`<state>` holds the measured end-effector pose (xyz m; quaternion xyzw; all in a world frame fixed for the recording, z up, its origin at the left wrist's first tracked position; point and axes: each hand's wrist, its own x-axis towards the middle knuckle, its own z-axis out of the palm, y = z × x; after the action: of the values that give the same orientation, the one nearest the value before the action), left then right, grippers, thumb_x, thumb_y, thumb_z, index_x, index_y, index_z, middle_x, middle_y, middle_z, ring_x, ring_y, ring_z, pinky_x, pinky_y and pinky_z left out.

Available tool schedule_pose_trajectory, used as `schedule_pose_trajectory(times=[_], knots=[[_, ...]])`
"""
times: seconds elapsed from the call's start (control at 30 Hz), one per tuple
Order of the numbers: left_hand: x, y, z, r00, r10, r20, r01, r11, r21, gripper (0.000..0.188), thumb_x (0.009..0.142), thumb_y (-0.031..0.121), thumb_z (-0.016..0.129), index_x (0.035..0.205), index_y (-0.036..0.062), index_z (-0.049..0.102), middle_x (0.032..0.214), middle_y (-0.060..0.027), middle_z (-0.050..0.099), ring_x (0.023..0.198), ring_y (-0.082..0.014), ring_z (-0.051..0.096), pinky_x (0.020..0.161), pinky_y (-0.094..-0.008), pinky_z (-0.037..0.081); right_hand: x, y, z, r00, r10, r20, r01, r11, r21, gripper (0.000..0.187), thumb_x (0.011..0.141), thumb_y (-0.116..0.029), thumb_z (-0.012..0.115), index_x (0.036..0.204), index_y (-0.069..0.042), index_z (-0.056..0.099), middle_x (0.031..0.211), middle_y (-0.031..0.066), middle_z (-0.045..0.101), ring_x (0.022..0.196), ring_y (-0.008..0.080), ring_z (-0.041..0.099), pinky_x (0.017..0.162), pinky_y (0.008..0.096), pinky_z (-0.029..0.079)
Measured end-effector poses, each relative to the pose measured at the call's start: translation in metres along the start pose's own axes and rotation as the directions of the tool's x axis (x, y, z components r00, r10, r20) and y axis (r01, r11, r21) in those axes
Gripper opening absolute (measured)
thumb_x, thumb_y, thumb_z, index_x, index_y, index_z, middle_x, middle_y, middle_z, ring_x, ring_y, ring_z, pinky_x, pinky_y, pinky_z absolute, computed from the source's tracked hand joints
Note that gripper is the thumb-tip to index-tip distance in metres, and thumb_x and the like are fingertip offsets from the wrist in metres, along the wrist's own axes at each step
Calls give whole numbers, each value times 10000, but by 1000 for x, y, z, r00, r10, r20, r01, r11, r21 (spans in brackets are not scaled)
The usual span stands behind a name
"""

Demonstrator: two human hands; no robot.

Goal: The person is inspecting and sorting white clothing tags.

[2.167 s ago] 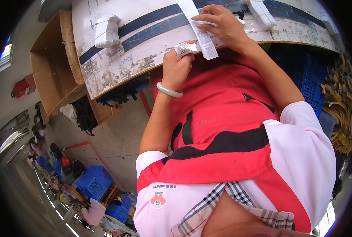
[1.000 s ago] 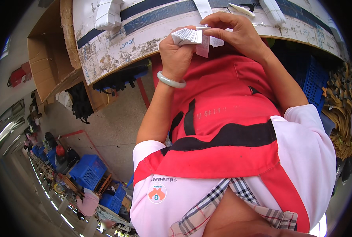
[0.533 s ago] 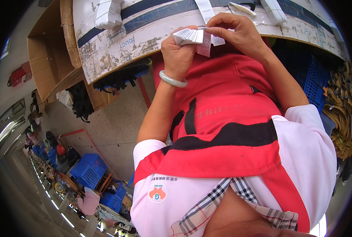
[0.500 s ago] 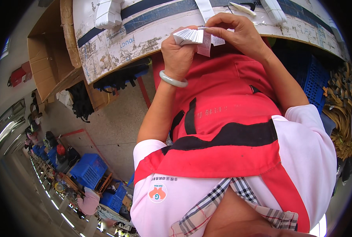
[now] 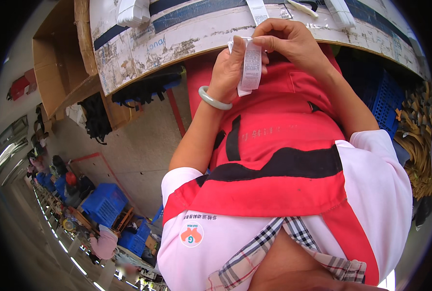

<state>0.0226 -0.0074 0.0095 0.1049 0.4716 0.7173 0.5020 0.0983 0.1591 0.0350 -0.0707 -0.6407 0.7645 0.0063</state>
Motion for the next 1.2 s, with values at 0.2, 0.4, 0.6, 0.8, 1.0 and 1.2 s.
schedule_pose_trajectory(times=[0.2,0.4,0.6,0.8,1.0,1.2], knots=[[-10,-8,-4,1000,-15,25,16,1000,-26,814,858,750,344,1036,-6,588,852,-97,633,693,-150,652,615,-249,545,-7,12,10,992,-31,-120,8,982,-187,167,928,-112,634,1024,20,664,748,26,620,622,77,571,605,218,497],[-15,-19,-8,999,-43,34,46,993,-111,784,886,723,327,1033,-8,571,843,-113,628,696,-197,668,624,-300,579,-15,16,16,994,-30,-103,2,965,-261,136,911,-106,655,971,15,670,764,21,633,651,69,589,624,215,502],[-22,-29,-10,996,-76,37,80,986,-148,765,884,727,319,991,8,558,778,-86,585,701,-226,672,660,-356,600,-23,20,25,985,-144,-91,91,896,-434,114,895,-94,668,948,6,659,837,48,625,683,96,625,645,236,508],[-28,-32,-11,986,-144,83,164,920,-355,269,914,294,674,968,55,565,751,-41,541,573,-114,495,509,-260,439,-26,21,21,991,-128,-45,78,808,-584,142,907,-129,652,980,-9,664,906,62,625,798,124,627,709,260,507],[-31,-32,-8,989,-132,61,145,930,-338,176,967,220,597,979,48,560,757,-13,519,600,-100,490,520,-246,429,-38,18,30,979,-202,-4,170,833,-526,356,940,-184,604,1277,-75,568,1138,115,577,980,247,595,855,304,481],[-31,-38,-6,988,-132,-76,120,983,-136,137,969,171,589,1039,54,593,768,3,571,559,-83,510,473,-236,414,-45,24,36,980,-130,152,200,660,-724,545,911,-270,633,1400,-115,450,1293,149,495,1165,332,509,994,382,420]])
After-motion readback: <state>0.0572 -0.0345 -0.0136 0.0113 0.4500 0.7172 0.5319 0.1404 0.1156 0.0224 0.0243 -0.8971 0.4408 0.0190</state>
